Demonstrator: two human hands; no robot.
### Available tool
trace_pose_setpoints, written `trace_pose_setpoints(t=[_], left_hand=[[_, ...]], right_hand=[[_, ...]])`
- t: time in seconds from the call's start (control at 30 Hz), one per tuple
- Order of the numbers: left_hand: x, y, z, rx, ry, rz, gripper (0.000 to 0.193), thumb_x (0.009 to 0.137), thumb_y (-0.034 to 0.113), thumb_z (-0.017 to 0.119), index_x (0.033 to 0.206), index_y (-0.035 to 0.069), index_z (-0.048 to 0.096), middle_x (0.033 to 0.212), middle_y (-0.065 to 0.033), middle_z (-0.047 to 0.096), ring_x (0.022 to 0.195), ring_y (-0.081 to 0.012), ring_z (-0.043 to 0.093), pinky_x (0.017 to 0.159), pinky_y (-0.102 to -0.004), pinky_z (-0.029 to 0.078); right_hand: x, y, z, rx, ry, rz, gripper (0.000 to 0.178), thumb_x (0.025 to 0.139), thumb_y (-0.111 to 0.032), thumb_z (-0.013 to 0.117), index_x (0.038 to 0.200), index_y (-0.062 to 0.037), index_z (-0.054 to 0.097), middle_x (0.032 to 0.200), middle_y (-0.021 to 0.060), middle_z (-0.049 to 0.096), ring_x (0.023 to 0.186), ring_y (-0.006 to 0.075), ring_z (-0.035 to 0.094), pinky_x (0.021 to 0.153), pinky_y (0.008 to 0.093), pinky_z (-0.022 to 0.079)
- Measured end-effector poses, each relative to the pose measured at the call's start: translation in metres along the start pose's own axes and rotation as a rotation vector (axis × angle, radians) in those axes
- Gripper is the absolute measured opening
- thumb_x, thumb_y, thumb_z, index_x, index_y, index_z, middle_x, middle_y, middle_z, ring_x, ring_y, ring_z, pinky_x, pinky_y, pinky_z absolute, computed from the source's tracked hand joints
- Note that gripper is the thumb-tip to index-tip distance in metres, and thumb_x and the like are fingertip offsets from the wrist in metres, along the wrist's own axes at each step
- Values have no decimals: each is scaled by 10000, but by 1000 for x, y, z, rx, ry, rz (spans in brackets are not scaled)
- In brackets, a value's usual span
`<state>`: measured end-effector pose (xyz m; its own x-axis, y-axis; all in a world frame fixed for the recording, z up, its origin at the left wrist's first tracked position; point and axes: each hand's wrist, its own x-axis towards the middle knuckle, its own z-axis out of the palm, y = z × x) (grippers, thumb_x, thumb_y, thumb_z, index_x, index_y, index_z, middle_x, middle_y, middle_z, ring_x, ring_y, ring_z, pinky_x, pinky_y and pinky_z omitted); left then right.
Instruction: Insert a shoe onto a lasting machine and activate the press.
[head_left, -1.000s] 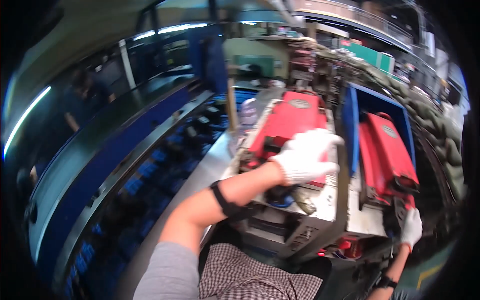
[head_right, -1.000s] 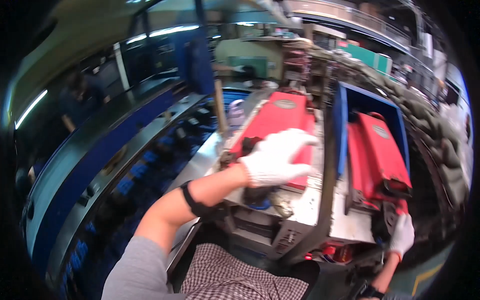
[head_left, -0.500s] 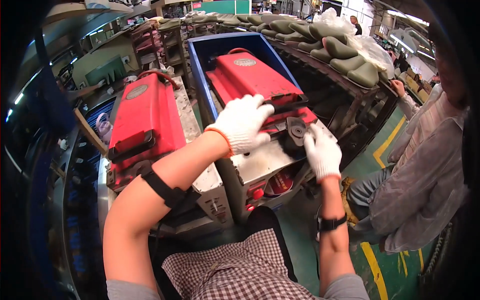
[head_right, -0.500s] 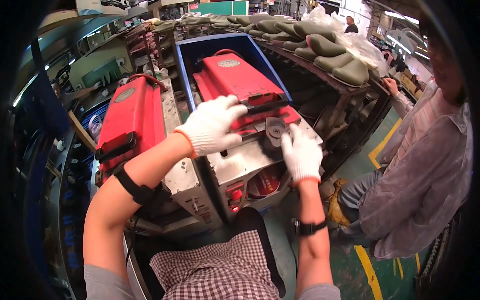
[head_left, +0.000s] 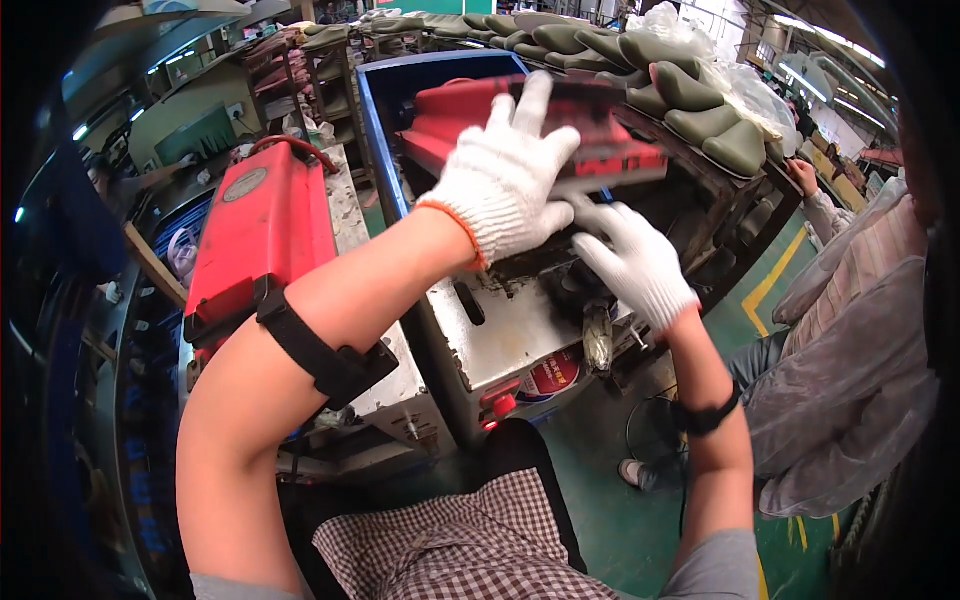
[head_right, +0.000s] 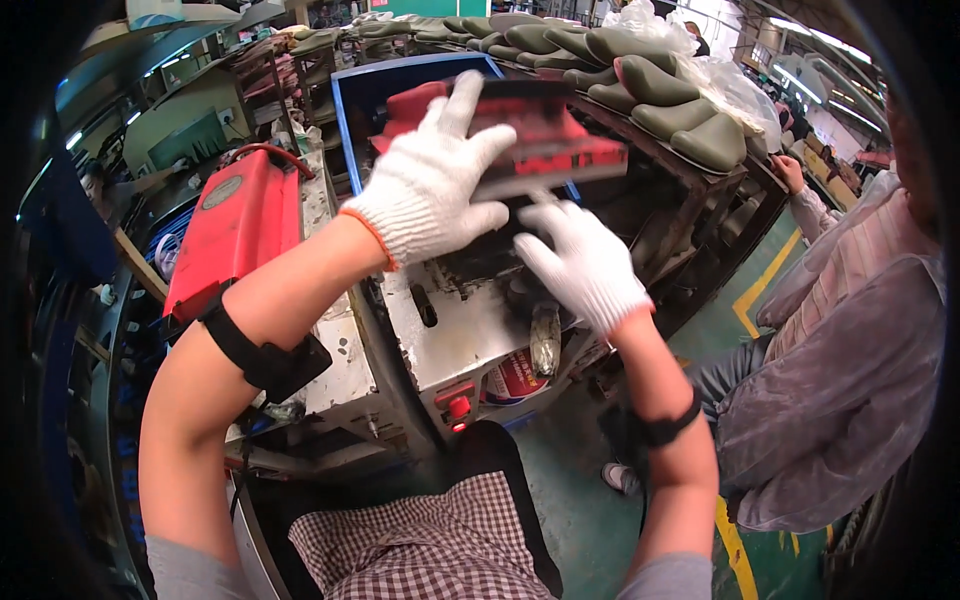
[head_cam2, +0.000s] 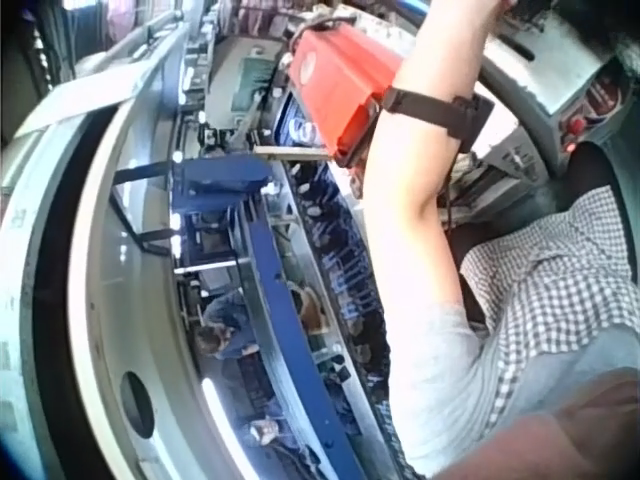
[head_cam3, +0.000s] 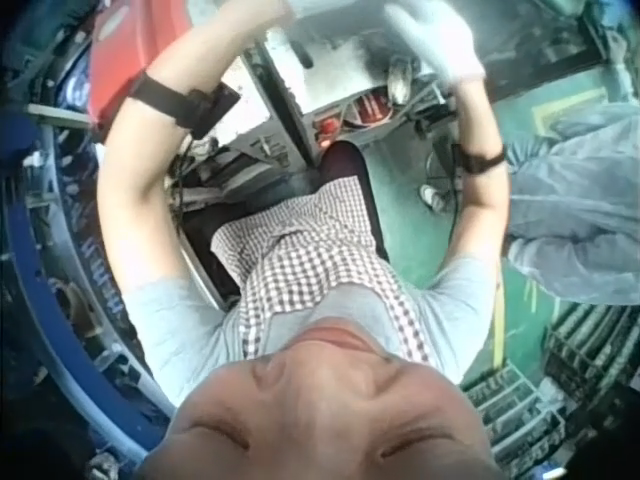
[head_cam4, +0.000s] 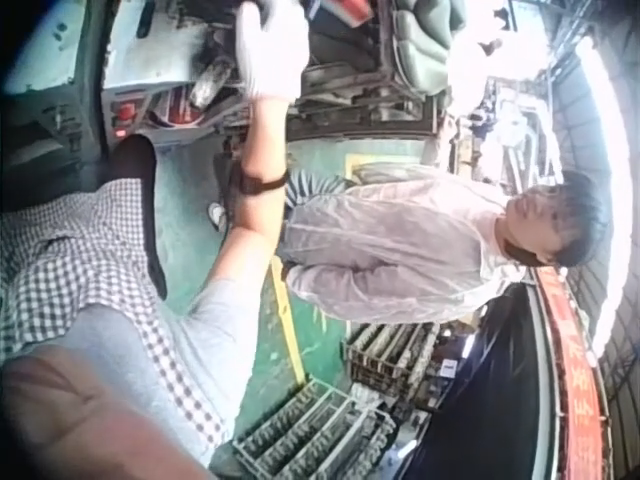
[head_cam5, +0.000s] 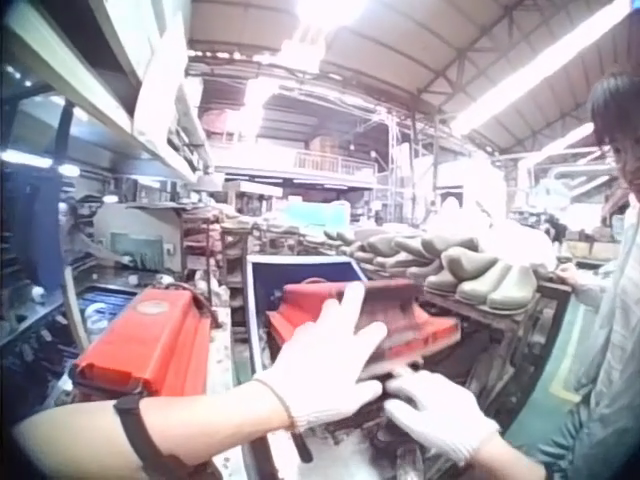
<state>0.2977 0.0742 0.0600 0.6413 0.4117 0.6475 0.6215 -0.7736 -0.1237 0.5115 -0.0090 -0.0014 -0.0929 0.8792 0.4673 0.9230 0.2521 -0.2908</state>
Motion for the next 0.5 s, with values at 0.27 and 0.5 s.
trace_pose_setpoints(t=[0.27,0.5], left_hand=[[91,-49,-84,92,-98,-49,732,862,516,683,1448,86,593,1407,-211,609,1245,-391,627,1083,-496,470],[102,-70,-88,44,-43,19,816,841,581,660,1486,89,572,1425,-228,597,1329,-397,580,1131,-505,438]], right_hand=[[155,19,92,-159,-483,155,1095,832,-627,725,1665,-44,319,1579,316,488,1458,407,506,1201,406,411],[174,19,78,436,-457,561,795,912,-534,699,1539,-90,491,1424,165,632,1306,298,616,1041,461,524]])
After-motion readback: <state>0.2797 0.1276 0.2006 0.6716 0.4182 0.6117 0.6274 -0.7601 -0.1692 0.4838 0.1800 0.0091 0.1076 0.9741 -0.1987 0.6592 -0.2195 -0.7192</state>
